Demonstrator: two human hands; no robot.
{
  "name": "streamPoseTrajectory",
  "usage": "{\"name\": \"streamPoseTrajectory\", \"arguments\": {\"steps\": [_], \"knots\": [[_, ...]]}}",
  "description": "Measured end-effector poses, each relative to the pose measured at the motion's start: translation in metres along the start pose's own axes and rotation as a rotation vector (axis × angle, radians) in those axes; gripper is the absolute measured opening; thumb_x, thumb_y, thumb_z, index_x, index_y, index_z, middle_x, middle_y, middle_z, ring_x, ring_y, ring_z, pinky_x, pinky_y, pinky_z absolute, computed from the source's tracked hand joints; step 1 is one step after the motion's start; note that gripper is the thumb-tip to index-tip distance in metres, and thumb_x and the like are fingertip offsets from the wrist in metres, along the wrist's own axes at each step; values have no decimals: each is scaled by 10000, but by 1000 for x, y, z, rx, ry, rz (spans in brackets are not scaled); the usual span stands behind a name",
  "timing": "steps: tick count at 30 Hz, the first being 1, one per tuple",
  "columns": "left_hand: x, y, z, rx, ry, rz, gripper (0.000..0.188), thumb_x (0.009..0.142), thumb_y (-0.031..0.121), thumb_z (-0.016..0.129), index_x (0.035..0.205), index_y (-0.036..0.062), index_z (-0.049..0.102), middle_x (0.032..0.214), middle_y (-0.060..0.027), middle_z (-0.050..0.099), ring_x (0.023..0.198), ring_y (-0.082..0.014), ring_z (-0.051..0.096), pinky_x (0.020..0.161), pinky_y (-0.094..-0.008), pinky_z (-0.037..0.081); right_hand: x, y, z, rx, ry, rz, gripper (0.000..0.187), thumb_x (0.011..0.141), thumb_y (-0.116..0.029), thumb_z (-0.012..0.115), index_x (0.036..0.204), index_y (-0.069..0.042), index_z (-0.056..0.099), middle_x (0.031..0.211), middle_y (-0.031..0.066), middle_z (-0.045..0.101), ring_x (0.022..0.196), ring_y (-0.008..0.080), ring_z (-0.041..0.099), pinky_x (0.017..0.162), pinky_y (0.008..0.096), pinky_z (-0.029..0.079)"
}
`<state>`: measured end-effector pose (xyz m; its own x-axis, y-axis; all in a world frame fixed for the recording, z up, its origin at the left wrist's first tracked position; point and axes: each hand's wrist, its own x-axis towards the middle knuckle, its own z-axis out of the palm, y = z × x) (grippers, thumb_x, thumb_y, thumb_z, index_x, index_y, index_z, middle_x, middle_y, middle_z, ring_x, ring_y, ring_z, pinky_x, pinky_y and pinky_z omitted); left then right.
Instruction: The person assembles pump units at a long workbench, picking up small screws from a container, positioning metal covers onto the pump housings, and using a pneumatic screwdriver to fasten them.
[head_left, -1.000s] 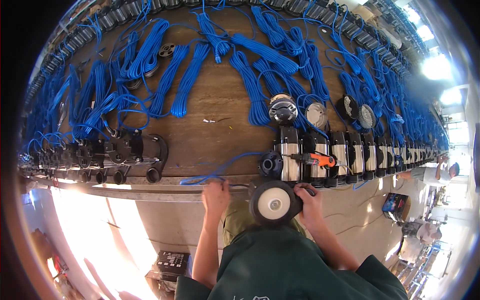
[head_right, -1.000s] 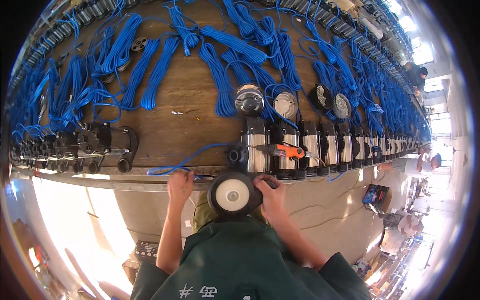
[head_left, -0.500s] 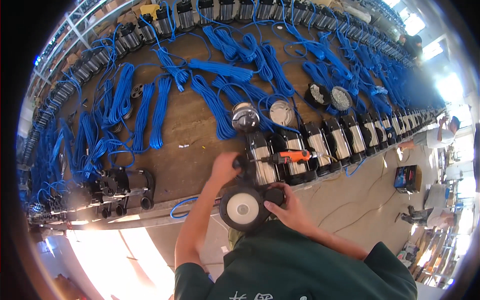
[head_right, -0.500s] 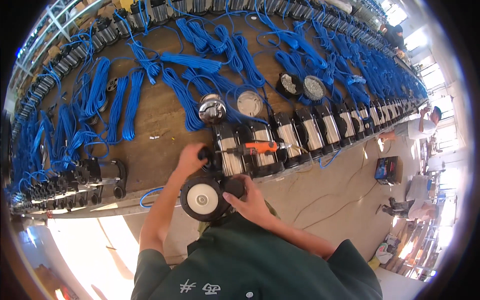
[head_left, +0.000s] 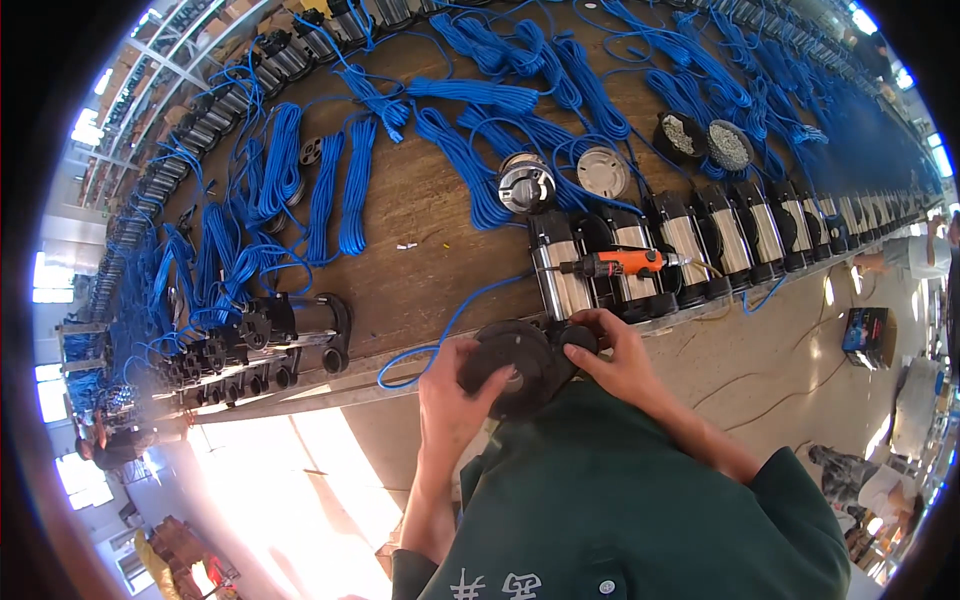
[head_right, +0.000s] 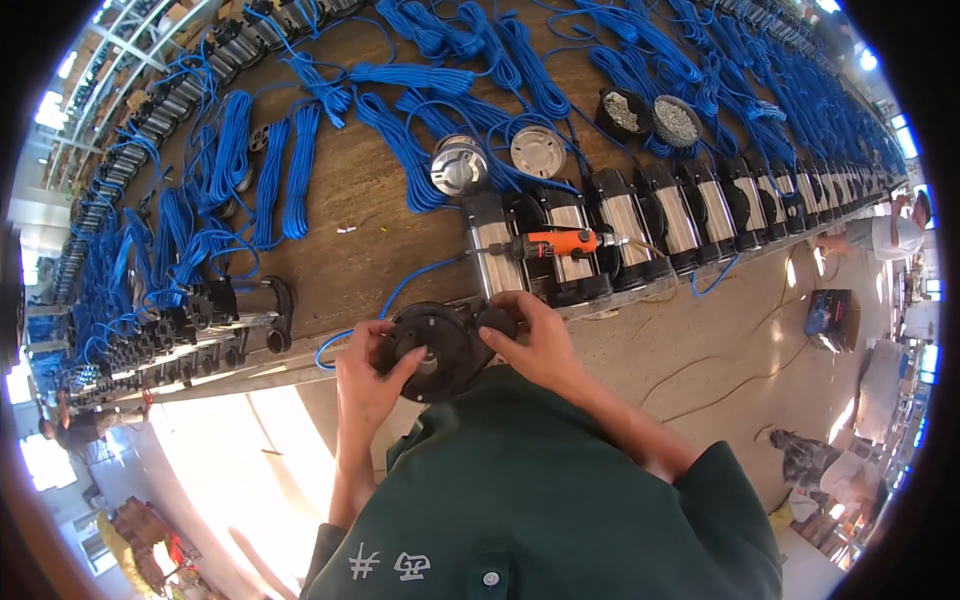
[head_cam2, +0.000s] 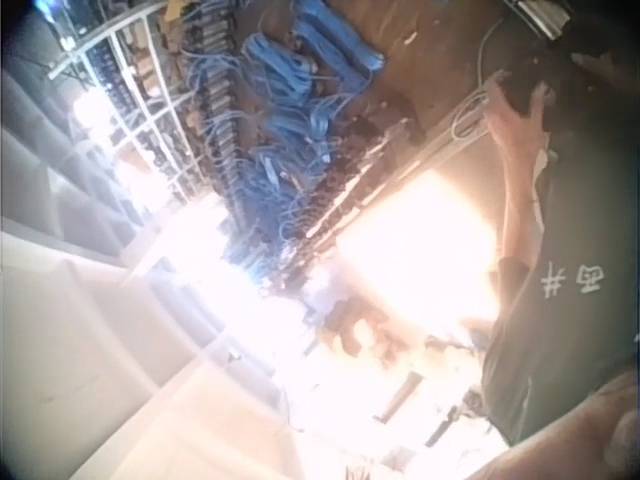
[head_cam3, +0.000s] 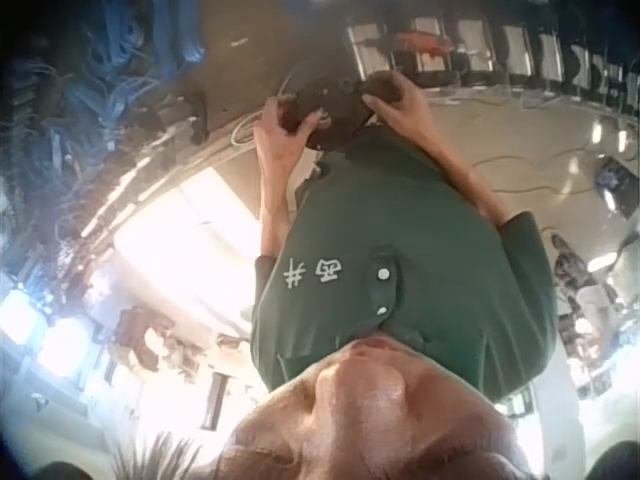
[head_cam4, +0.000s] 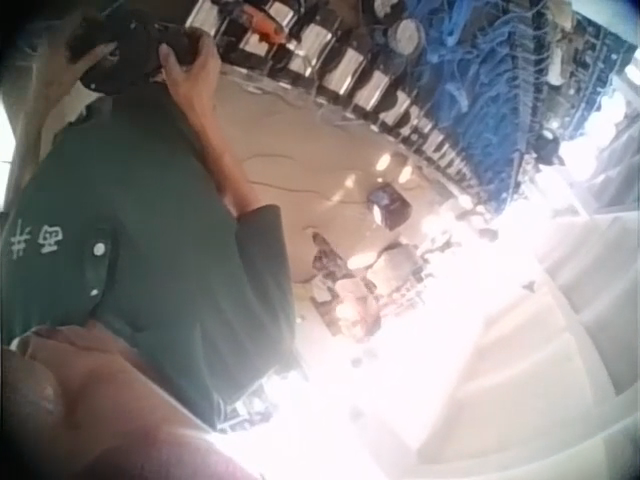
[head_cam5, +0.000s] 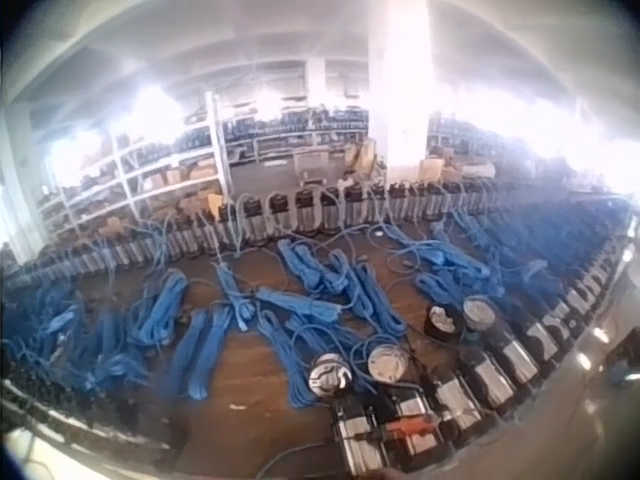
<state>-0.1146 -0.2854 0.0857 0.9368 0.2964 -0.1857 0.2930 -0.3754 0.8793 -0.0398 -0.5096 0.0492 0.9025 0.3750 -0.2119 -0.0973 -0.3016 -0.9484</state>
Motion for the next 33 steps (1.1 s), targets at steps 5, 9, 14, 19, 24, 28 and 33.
{"name": "streamPoseTrajectory", "arguments": {"steps": [5, 9, 14, 19, 24, 28, 33], "knots": [[3, -1, 0, 368, 162, 134, 611, 652, 299, 846, 1115, 7, 573, 1209, -207, 539, 1076, -342, 555, 848, -405, 469, -2, -2, -2, -25, -6, 6, 417, 816, -143, 722, 1158, 31, 558, 929, 122, 665, 840, 157, 641, 717, 268, 519], [-8, 1, 4, 346, 128, 353, 927, 597, 393, 862, 1309, -3, 420, 1336, -238, 422, 1202, -423, 444, 977, -472, 389, -3, -5, -3, -25, -32, 60, 403, 829, -150, 707, 1165, 12, 555, 980, 100, 654, 866, 143, 621, 726, 266, 510], [-12, -1, 17, 301, 34, 415, 1004, 591, 327, 863, 1368, -32, 339, 1348, -262, 416, 1227, -444, 427, 1025, -494, 366, -2, -4, -1, -5, -47, 43, 401, 842, -156, 696, 1179, 2, 549, 1001, 83, 648, 877, 124, 606, 733, 262, 499], [-3, -12, 7, 270, -79, 480, 960, 598, 261, 844, 1357, -54, 349, 1358, -266, 416, 1262, -445, 406, 1040, -495, 369, -2, -4, 0, 14, -84, 69, 394, 865, -144, 677, 1203, 0, 537, 1009, 73, 640, 892, 110, 592, 748, 250, 489], [2, -21, 12, 233, -42, 556, 966, 575, 250, 839, 1348, -73, 357, 1362, -262, 422, 1279, -439, 402, 1049, -496, 367, -2, -4, 1, 87, -98, 124, 387, 884, -114, 660, 1223, 12, 522, 1045, 58, 623, 946, 99, 573, 814, 249, 481], [7, -28, 15, 185, -19, 601, 944, 559, 246, 840, 1324, -80, 392, 1345, -264, 441, 1257, -437, 430, 1039, -501, 379, -2, -6, 2, 113, -102, 188, 398, 889, -100, 654, 1241, 21, 514, 1066, 52, 615, 982, 98, 561, 854, 248, 473], [8, -29, 16, 179, -13, 606, 924, 551, 236, 842, 1303, -88, 415, 1336, -267, 447, 1235, -444, 448, 1018, -501, 404, -3, -13, 1, 99, -83, 157, 400, 883, -108, 663, 1238, 19, 530, 1038, 57, 622, 926, 90, 562, 812, 238, 479]]}}
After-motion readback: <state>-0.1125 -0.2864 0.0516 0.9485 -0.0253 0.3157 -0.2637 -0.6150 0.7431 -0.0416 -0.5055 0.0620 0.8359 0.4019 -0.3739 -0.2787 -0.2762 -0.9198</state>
